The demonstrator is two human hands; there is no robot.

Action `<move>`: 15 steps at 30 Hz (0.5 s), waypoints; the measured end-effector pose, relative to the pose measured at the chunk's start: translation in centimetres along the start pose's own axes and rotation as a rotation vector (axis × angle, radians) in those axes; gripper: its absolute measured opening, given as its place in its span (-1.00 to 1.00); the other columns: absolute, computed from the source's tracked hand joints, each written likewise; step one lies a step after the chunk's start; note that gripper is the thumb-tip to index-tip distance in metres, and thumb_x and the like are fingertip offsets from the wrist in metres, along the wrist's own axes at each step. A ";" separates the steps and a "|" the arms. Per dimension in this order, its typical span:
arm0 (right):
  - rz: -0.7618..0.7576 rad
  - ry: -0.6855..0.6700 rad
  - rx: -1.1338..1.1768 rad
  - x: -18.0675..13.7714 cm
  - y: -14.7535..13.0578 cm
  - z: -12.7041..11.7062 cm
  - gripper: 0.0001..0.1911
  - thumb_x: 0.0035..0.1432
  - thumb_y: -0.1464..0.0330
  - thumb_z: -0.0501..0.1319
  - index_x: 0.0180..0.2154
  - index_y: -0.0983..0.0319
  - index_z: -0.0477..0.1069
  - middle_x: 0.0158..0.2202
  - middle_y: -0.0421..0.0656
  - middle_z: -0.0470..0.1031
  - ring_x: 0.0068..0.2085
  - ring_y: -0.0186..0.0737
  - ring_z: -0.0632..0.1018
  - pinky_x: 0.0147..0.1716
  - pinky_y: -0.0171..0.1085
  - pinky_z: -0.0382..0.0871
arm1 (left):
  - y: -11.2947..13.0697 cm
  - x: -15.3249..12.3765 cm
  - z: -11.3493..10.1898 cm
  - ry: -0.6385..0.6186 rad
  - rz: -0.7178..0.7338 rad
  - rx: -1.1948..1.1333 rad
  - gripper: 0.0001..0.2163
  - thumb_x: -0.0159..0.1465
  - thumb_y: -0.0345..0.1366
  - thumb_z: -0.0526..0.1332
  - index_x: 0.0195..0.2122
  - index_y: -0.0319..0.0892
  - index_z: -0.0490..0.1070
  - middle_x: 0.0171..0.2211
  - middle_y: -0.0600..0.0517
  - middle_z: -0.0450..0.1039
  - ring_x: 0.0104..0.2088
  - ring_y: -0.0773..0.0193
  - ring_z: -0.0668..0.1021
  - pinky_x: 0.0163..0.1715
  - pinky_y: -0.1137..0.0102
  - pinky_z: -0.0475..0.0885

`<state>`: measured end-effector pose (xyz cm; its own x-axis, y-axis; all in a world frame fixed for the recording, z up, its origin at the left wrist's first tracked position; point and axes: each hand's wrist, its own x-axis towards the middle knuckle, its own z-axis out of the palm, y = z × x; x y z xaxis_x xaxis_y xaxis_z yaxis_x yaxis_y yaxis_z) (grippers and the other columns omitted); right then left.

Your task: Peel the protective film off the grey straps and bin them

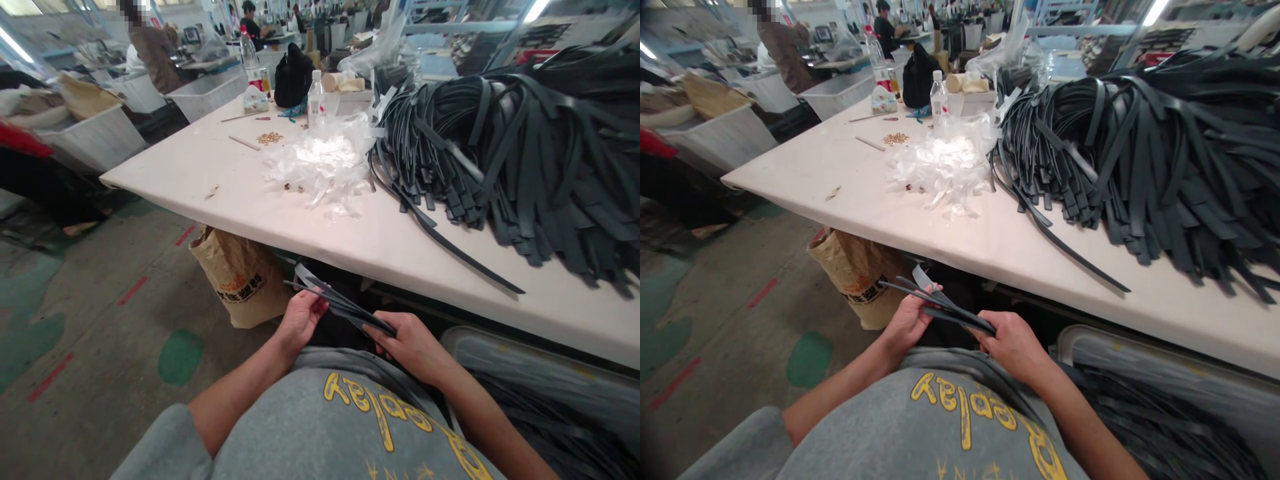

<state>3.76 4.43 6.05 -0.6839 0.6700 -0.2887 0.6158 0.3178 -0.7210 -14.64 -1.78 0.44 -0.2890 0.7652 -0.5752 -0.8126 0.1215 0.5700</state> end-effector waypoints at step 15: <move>-0.004 0.032 -0.074 -0.8 0.2 0.0 -0.70 0.24 0.27 0.11 -0.52 0.21 0.40 -0.56 -0.20 0.50 -0.51 -0.27 0.47 -0.50 -0.34 0.20 | 0.1 -0.4 0.1 -0.066 -0.128 0.061 -0.89 0.09 -0.38 0.39 -0.36 -0.29 0.55 -0.36 -0.03 0.58 -0.39 0.37 0.55 -0.34 0.50 0.45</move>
<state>4.38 3.93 6.15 -0.6742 0.6893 -0.2651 0.6411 0.3681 -0.6734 -14.52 -2.00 0.77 -0.1497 0.7811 -0.6063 -0.8080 0.2567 0.5302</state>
